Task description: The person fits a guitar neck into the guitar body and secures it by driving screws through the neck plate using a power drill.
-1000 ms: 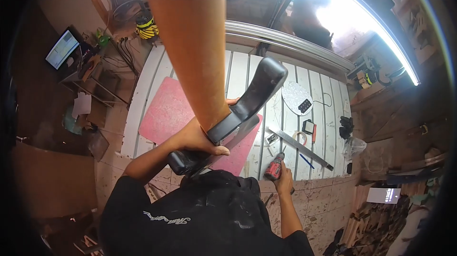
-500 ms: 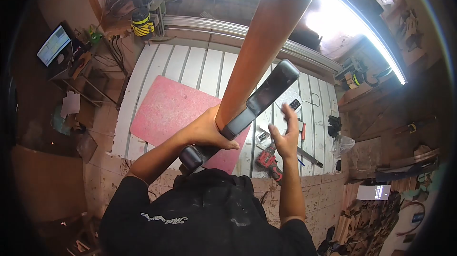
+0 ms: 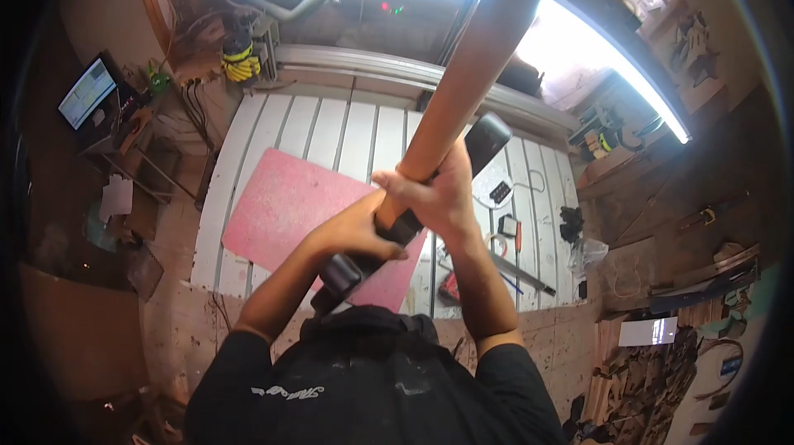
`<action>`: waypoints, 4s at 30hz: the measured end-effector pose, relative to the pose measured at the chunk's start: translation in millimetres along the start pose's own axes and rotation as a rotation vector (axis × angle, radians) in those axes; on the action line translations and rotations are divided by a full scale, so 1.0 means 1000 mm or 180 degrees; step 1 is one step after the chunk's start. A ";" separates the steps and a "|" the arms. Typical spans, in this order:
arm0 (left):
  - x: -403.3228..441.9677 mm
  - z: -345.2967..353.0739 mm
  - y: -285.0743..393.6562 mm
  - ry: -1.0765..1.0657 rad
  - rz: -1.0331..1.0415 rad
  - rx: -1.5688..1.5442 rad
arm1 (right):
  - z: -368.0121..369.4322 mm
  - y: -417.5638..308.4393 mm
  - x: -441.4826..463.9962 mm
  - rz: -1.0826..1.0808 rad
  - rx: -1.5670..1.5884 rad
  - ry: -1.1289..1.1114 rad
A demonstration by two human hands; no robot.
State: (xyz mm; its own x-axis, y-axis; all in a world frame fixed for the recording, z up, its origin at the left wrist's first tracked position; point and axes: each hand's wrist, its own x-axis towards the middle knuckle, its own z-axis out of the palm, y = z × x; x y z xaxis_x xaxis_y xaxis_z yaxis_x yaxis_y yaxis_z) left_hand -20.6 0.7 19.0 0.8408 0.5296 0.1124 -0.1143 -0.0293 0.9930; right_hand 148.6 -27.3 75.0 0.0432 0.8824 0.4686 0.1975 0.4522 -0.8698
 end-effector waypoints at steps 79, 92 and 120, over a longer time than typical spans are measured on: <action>0.027 -0.371 -0.226 0.0266 -0.2382 0.1986 | 0.149 0.182 -0.230 0.3547 0.3430 0.4767; 0.078 -0.381 -0.242 -0.0077 -0.2441 0.2614 | 0.193 0.243 -0.247 0.3557 0.4015 0.5080; -0.073 -0.117 -0.242 0.1217 -0.1907 0.4312 | 0.152 0.248 -0.245 0.4778 0.3779 0.3604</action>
State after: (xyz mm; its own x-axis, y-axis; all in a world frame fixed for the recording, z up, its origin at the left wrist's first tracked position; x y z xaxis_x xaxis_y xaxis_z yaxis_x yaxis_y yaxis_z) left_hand -115.9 68.3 -233.4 0.3789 0.9189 -0.1096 0.9145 -0.3537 0.1965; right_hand 37.7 -111.9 -279.1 0.0145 0.3312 -0.9434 -0.9984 -0.0468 -0.0318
